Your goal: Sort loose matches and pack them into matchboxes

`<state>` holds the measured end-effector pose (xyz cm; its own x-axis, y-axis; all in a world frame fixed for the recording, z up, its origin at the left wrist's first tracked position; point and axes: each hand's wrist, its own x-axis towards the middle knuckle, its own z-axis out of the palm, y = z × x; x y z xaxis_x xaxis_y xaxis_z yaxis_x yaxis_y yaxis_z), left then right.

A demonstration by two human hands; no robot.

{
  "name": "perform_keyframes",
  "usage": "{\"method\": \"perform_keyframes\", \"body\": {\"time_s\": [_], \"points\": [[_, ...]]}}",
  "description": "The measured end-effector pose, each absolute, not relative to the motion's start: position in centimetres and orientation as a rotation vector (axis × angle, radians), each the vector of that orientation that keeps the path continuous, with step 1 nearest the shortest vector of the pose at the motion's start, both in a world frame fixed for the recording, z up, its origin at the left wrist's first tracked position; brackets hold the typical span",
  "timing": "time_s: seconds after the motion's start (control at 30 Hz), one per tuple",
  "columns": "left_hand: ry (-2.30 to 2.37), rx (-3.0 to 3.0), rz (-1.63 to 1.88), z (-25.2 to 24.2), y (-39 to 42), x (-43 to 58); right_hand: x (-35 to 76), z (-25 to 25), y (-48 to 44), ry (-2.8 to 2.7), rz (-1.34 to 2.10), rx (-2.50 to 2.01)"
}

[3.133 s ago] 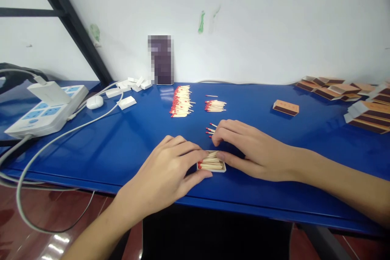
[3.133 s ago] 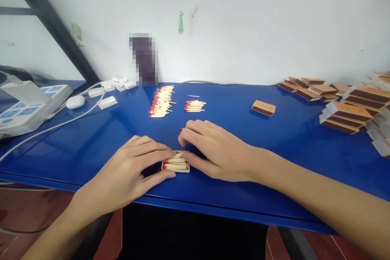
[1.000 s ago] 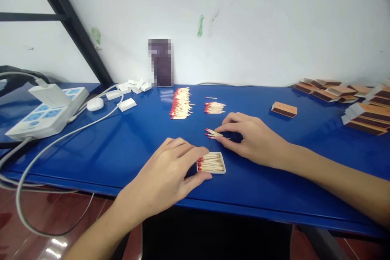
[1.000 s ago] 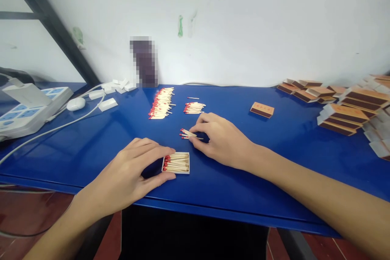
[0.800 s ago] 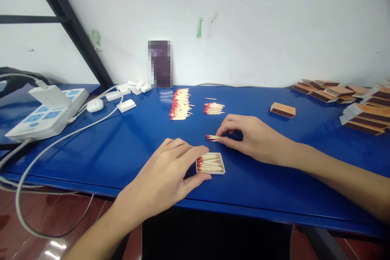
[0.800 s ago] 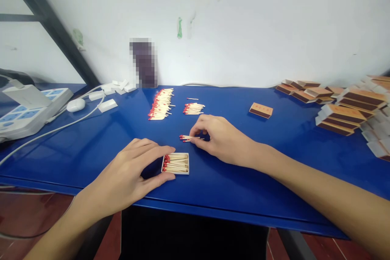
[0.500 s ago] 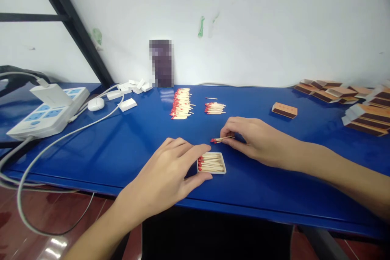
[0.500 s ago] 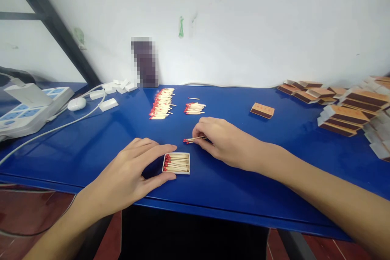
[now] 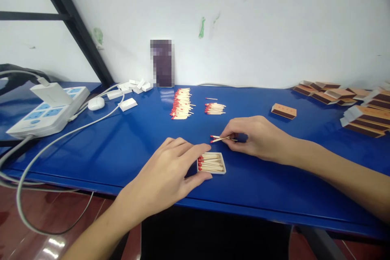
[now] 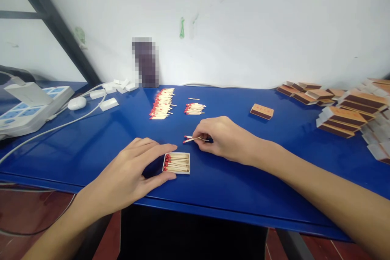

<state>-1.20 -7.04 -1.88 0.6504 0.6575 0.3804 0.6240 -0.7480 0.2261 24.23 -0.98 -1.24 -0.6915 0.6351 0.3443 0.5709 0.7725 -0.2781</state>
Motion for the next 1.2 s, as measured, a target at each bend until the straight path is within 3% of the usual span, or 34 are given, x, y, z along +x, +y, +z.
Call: {"method": "perform_keyframes", "body": {"time_s": [0.37, 0.57, 1.2], "points": [[1.138, 2.671, 0.672, -1.7, -7.2, -1.1, 23.0, 0.3, -4.0, -2.433, 0.417, -0.745], [1.101, 2.725, 0.652, -1.8, -7.1, -1.1, 22.3, -0.3, -4.9, -2.588, 0.23, -0.647], [0.981, 2.76, 0.685, -1.7, -6.9, -1.1, 21.9, -0.6, -5.3, -2.49, 0.388, -0.711]]}}
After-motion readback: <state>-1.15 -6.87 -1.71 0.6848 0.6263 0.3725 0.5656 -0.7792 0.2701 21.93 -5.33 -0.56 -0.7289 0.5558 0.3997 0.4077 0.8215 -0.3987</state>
